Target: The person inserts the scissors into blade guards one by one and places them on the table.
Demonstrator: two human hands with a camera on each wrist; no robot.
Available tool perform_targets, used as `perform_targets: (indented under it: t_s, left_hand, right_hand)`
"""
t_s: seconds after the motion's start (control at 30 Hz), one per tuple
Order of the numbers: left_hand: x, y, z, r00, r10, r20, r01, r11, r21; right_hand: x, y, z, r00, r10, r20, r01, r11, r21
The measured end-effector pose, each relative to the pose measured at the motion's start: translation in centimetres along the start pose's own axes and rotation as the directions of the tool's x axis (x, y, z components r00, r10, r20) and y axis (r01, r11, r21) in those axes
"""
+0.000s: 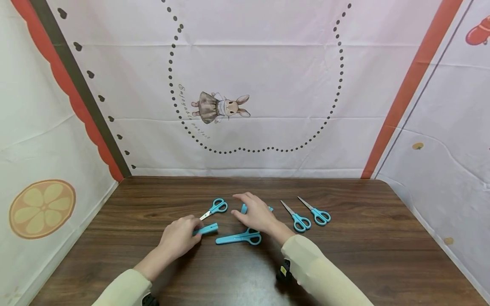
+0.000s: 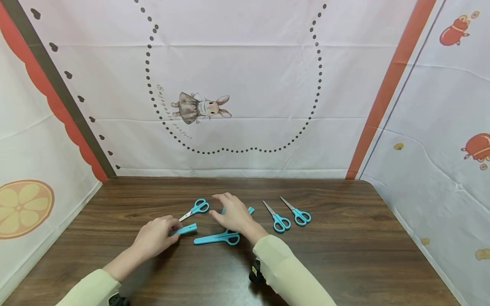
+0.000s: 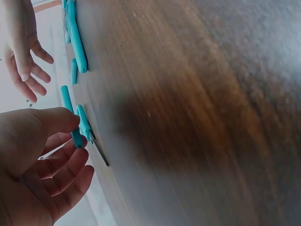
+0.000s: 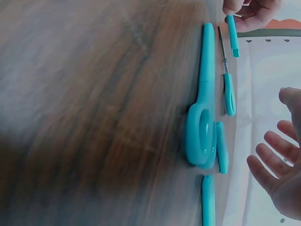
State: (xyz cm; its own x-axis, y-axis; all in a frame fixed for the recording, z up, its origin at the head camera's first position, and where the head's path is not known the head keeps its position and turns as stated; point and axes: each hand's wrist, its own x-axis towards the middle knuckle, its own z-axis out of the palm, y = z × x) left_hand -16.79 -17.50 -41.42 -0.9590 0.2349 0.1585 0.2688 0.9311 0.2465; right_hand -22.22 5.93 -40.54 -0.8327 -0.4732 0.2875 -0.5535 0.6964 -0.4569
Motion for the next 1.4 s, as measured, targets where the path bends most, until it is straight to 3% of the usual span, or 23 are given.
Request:
perform_targets:
  t_s: [0.3,0.7,1.1,1.4]
  left_hand:
    - [-0.2,-0.1,-0.2,1.000,-0.003,-0.023,0.003,1.000,-0.008]
    - [-0.4,-0.4,-0.1,0.999,-0.013,-0.038,0.014,1.000,0.010]
    - [-0.3,-0.7,-0.3,0.998,-0.024,-0.059,0.026,0.999,0.030]
    - [-0.5,-0.7,-0.4,0.998,-0.027,-0.048,0.028,0.999,0.017]
  right_hand:
    - [1.2,-0.8,0.3,0.999,0.011,0.038,-0.011,1.000,-0.007]
    - [2.6,0.1,1.2,0.998,0.049,0.043,-0.049,0.999,0.002]
    - [3.7,-0.6,1.5,0.993,0.020,0.119,-0.006,0.993,-0.119]
    - [4.2,-0.9,2.4,0.989,0.045,0.138,-0.032,0.995,-0.092]
